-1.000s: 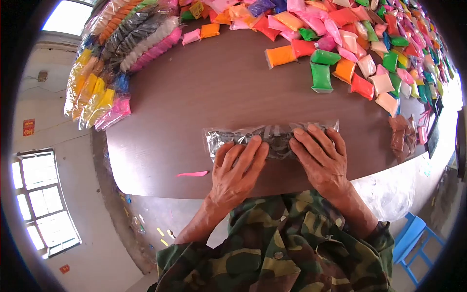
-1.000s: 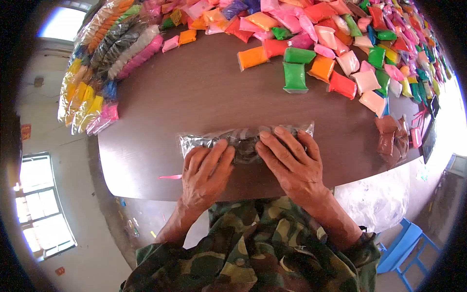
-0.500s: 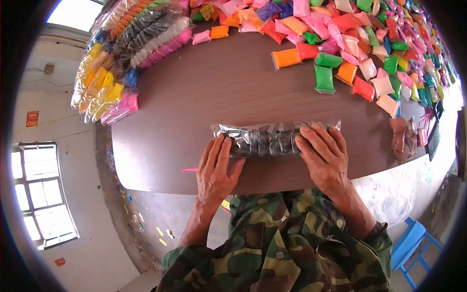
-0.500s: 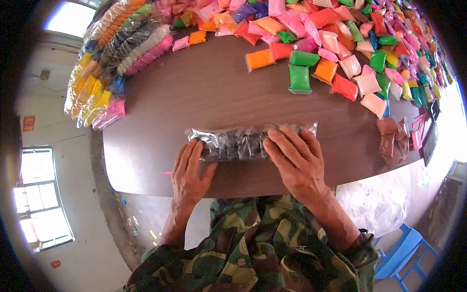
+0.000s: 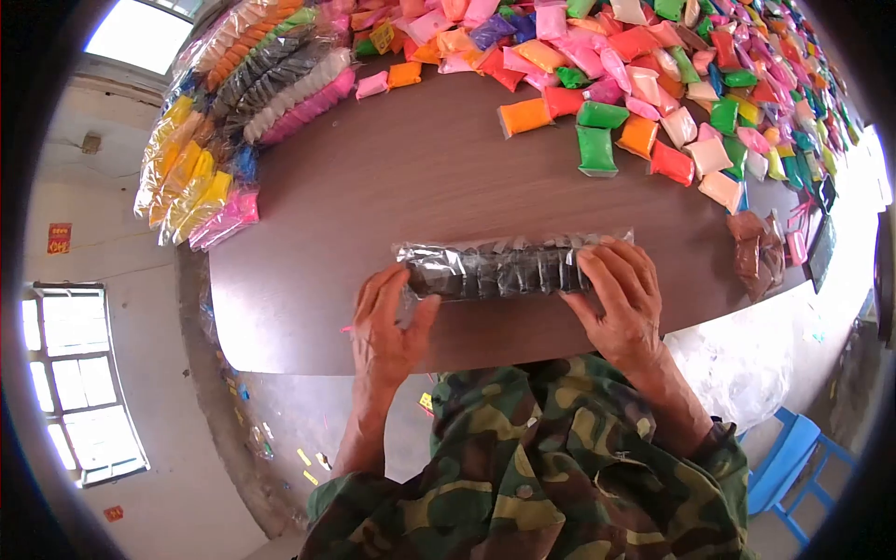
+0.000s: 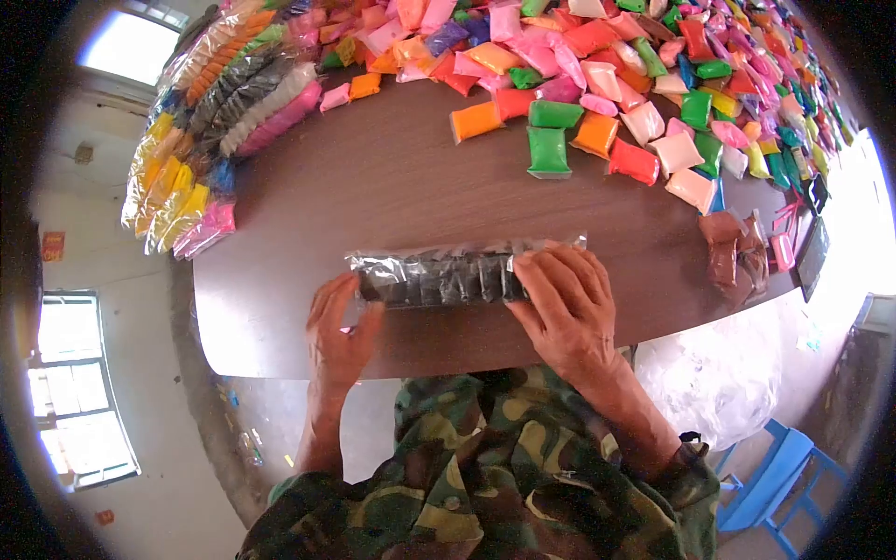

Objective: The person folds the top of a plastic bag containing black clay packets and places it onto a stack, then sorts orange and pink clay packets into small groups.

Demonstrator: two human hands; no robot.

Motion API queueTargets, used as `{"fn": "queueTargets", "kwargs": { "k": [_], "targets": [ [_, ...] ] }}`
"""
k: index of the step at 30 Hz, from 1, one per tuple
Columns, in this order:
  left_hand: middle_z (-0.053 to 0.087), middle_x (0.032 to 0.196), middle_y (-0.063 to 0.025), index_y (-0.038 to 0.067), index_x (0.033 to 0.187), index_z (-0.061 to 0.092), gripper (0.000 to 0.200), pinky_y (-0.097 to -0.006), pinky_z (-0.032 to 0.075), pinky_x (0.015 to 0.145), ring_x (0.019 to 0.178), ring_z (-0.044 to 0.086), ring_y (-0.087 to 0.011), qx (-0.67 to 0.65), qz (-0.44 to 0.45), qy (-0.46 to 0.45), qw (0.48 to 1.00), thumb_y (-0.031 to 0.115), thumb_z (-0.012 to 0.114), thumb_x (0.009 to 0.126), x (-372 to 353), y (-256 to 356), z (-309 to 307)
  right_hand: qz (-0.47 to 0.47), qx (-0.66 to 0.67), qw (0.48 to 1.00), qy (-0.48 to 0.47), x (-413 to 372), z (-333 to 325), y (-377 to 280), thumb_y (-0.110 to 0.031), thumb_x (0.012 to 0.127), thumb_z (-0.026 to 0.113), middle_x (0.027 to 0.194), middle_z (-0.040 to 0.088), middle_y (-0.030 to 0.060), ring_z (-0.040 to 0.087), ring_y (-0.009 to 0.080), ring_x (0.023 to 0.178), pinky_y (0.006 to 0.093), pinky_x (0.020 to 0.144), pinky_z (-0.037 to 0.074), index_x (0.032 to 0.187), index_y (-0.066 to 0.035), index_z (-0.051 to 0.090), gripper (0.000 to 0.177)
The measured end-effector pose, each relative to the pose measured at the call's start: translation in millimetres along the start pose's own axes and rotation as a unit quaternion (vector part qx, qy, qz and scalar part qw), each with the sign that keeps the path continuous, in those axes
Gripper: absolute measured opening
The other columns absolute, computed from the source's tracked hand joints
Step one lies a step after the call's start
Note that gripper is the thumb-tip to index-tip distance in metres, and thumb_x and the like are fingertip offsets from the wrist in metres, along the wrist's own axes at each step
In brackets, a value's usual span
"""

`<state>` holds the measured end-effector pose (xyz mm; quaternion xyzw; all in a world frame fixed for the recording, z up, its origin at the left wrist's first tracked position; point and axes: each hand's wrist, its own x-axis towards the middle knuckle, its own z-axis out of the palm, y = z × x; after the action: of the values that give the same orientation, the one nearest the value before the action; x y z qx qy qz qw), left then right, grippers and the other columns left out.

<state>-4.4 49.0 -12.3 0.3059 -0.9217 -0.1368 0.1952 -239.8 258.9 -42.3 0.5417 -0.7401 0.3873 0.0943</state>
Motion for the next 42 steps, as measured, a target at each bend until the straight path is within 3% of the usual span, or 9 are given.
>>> {"fn": "queueTargets", "kwargs": {
  "k": [4, 8, 15, 20, 26, 31, 34, 38, 42],
  "targets": [
    [0.069, 0.128, -0.0165, -0.002, 0.119, 0.072, 0.05, -0.0473, 0.05, 0.102, 0.118, 0.064, -0.0352, 0.139, 0.101, 0.049, 0.984, 0.039, 0.078, 0.092, 18, 28, -16, -0.012, -0.022, 1.0, -0.017, 2, -4, -1, -0.005, 0.064, 0.09, 0.125, 0.062, 0.0075, 0.06, 0.0311, 0.123, 0.0496, 0.104, 0.051, 0.12, -0.007, 0.073, 0.058],
    [0.066, 0.137, -0.0133, 0.001, 0.123, 0.071, 0.05, -0.0466, 0.048, 0.104, 0.121, 0.063, -0.0324, 0.051, 0.226, -0.011, 0.973, 0.037, 0.08, 0.089, 29, 80, 11, -0.016, -0.035, 0.999, -0.007, 2, -2, -2, -0.004, 0.066, 0.088, 0.124, 0.062, 0.0063, 0.06, 0.0303, 0.121, 0.0488, 0.104, 0.051, 0.118, -0.007, 0.074, 0.054],
    [0.065, 0.138, -0.0142, 0.0, 0.128, 0.07, 0.052, -0.0445, 0.051, 0.107, 0.126, 0.063, -0.0312, 0.023, 0.218, -0.049, 0.974, 0.022, 0.085, 0.083, 16, 65, 32, -0.001, -0.029, 1.0, -0.004, -1, -1, -1, -0.004, 0.065, 0.088, 0.125, 0.062, 0.0071, 0.062, 0.0308, 0.121, 0.0478, 0.102, 0.053, 0.117, -0.006, 0.075, 0.053],
    [0.07, 0.13, -0.0164, -0.001, 0.123, 0.072, 0.044, -0.0465, 0.054, 0.102, 0.12, 0.067, -0.035, 0.014, 0.155, -0.025, 0.988, 0.018, 0.083, 0.085, 10, 44, 20, 0.003, -0.01, 1.0, -0.009, -1, -2, 1, -0.003, 0.064, 0.089, 0.126, 0.063, 0.0078, 0.062, 0.032, 0.121, 0.0471, 0.101, 0.053, 0.116, -0.004, 0.075, 0.053],
    [0.073, 0.12, -0.0152, 0.0, 0.119, 0.072, 0.041, -0.0424, 0.057, 0.094, 0.107, 0.071, -0.0347, -0.067, 0.039, 0.019, 0.997, 0.025, 0.083, 0.089, 5, 15, -1, 0.043, 0.105, 0.993, 0.012, 2, -14, 1, -0.012, 0.079, 0.088, 0.125, 0.066, 0.0133, 0.065, 0.0348, 0.119, 0.0492, 0.098, 0.055, 0.114, -0.001, 0.074, 0.038],
    [0.074, 0.109, -0.0159, -0.003, 0.125, 0.068, 0.043, -0.034, 0.058, 0.065, 0.08, 0.07, -0.0197, -0.114, -0.118, 0.051, 0.985, 0.023, 0.08, 0.093, 37, -6, -8, 0.221, 0.112, 0.968, 0.053, 20, -29, 7, -0.016, 0.093, 0.079, 0.108, 0.07, 0.0169, 0.071, 0.0319, 0.086, 0.0397, 0.076, 0.057, 0.114, 0.001, 0.072, 0.028],
    [0.074, 0.108, -0.0139, -0.005, 0.13, 0.064, 0.048, -0.0294, 0.056, 0.063, 0.077, 0.068, -0.0176, -0.177, -0.177, -0.044, 0.967, 0.019, 0.08, 0.092, 43, -25, 1, 0.323, 0.111, 0.939, -0.042, 32, -41, 16, -0.019, 0.095, 0.078, 0.1, 0.07, 0.0164, 0.07, 0.0289, 0.079, 0.0395, 0.072, 0.057, 0.115, 0.002, 0.072, 0.03],
    [0.071, 0.099, -0.0073, -0.004, 0.135, 0.062, 0.052, -0.0249, 0.054, 0.065, 0.079, 0.067, -0.0118, -0.31, -0.224, -0.164, 0.909, 0.012, 0.081, 0.089, 47, -41, 4, 0.273, 0.053, 0.954, -0.115, 28, -40, 27, -0.023, 0.095, 0.078, 0.092, 0.071, 0.0169, 0.069, 0.0236, 0.077, 0.0369, 0.073, 0.056, 0.121, 0.003, 0.069, 0.038],
    [0.066, 0.095, -0.0025, -0.003, 0.137, 0.061, 0.053, -0.0234, 0.055, 0.07, 0.082, 0.066, -0.0091, -0.405, -0.268, -0.202, 0.851, 0.005, 0.08, 0.088, 48, -41, -7, 0.339, 0.204, 0.908, -0.135, 23, -40, 37, -0.015, 0.094, 0.078, 0.1, 0.072, 0.0113, 0.067, 0.0162, 0.086, 0.0322, 0.078, 0.055, 0.129, 0.003, 0.067, 0.041]
  ]
}}
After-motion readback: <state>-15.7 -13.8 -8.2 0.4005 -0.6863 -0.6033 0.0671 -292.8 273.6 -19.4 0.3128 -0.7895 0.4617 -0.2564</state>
